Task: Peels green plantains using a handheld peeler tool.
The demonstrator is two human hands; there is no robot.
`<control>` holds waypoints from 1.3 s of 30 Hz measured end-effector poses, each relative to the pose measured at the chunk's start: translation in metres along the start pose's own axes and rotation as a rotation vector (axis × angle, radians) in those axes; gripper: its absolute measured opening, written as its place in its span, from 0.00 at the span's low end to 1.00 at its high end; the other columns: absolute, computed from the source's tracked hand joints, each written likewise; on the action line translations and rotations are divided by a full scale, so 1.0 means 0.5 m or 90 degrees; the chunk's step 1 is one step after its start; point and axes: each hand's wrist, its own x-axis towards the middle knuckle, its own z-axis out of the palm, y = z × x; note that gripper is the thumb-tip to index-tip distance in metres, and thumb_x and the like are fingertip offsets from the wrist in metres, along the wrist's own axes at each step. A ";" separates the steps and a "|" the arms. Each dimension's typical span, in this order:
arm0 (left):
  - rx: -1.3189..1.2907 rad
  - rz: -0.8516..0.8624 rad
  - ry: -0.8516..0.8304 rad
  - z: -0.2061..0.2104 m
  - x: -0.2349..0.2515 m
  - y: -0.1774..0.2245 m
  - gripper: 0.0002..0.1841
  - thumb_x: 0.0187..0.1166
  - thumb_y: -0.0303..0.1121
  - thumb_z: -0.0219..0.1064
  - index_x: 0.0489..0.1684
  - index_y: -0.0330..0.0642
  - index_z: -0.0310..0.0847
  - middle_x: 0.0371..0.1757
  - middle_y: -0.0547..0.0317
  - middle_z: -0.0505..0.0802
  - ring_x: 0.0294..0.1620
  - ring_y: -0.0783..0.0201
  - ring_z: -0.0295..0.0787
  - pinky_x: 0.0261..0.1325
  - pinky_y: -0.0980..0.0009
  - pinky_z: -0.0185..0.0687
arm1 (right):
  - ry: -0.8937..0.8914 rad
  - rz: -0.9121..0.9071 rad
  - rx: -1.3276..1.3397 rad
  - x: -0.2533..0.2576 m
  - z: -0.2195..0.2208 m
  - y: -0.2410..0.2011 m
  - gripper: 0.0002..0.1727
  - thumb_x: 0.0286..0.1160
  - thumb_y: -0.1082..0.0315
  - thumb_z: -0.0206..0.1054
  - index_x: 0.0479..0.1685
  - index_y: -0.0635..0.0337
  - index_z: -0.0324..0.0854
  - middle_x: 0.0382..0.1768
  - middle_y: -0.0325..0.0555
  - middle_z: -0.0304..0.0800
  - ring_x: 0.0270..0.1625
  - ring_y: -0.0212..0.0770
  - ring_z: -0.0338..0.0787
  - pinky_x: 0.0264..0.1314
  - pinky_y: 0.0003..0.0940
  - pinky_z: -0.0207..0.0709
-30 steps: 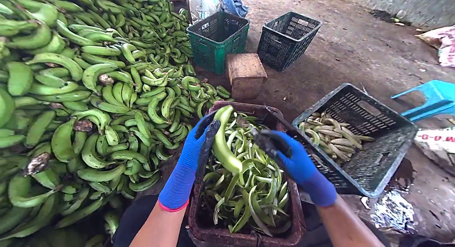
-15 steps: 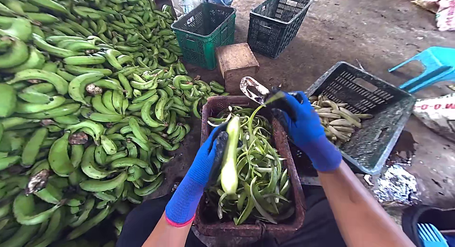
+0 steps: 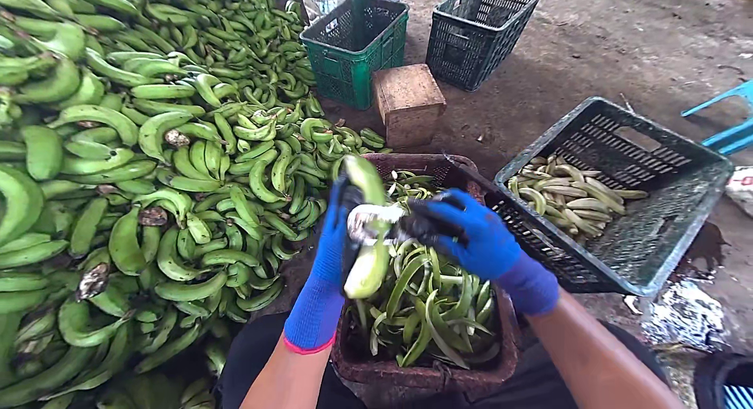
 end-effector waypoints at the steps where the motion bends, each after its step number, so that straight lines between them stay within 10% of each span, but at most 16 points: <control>1: 0.018 -0.044 -0.123 -0.006 -0.007 -0.011 0.24 0.88 0.31 0.48 0.83 0.34 0.59 0.60 0.61 0.87 0.55 0.81 0.83 0.60 0.79 0.80 | 0.020 0.026 -0.010 0.014 -0.020 0.017 0.26 0.69 0.61 0.70 0.70 0.52 0.87 0.58 0.58 0.88 0.56 0.57 0.89 0.55 0.59 0.83; 4: 0.086 -0.141 -0.359 0.013 -0.025 0.012 0.25 0.89 0.36 0.48 0.83 0.33 0.63 0.68 0.56 0.84 0.62 0.81 0.81 0.67 0.80 0.77 | 0.086 0.110 -0.067 0.030 -0.083 0.054 0.28 0.79 0.66 0.65 0.81 0.52 0.77 0.66 0.61 0.82 0.63 0.58 0.85 0.62 0.60 0.79; 10: 0.089 -0.055 0.003 -0.007 0.025 0.001 0.24 0.93 0.39 0.45 0.86 0.47 0.61 0.58 0.64 0.88 0.48 0.80 0.85 0.54 0.78 0.82 | -0.003 0.081 0.025 -0.014 -0.018 0.011 0.28 0.75 0.47 0.64 0.72 0.45 0.85 0.54 0.50 0.88 0.54 0.47 0.88 0.53 0.53 0.83; 15: -0.002 0.035 0.082 -0.005 0.024 0.017 0.28 0.91 0.42 0.51 0.91 0.56 0.52 0.64 0.71 0.85 0.51 0.83 0.85 0.53 0.83 0.84 | -0.103 -0.026 0.031 -0.030 0.012 -0.007 0.25 0.74 0.48 0.65 0.67 0.46 0.89 0.52 0.51 0.91 0.52 0.49 0.91 0.52 0.51 0.85; 25: -0.059 -0.201 -0.328 -0.027 -0.002 0.024 0.24 0.87 0.47 0.57 0.79 0.50 0.70 0.55 0.69 0.90 0.53 0.80 0.87 0.58 0.81 0.84 | 0.049 -0.102 -0.144 0.006 -0.060 0.040 0.26 0.69 0.49 0.68 0.66 0.46 0.90 0.55 0.58 0.90 0.57 0.60 0.88 0.54 0.59 0.78; 35: -0.016 -0.291 -0.423 -0.047 0.002 0.029 0.21 0.88 0.42 0.53 0.76 0.48 0.70 0.46 0.72 0.91 0.43 0.81 0.88 0.49 0.83 0.86 | 0.033 0.051 -0.110 0.004 -0.087 0.093 0.28 0.71 0.66 0.70 0.75 0.50 0.83 0.62 0.65 0.85 0.64 0.68 0.84 0.65 0.67 0.75; 39: 0.026 -0.195 -0.252 -0.047 0.010 -0.002 0.24 0.88 0.45 0.48 0.78 0.47 0.68 0.44 0.66 0.91 0.41 0.77 0.88 0.45 0.79 0.86 | 0.041 0.139 -0.060 -0.005 -0.087 0.071 0.27 0.82 0.57 0.58 0.81 0.49 0.77 0.60 0.57 0.84 0.59 0.54 0.85 0.59 0.57 0.79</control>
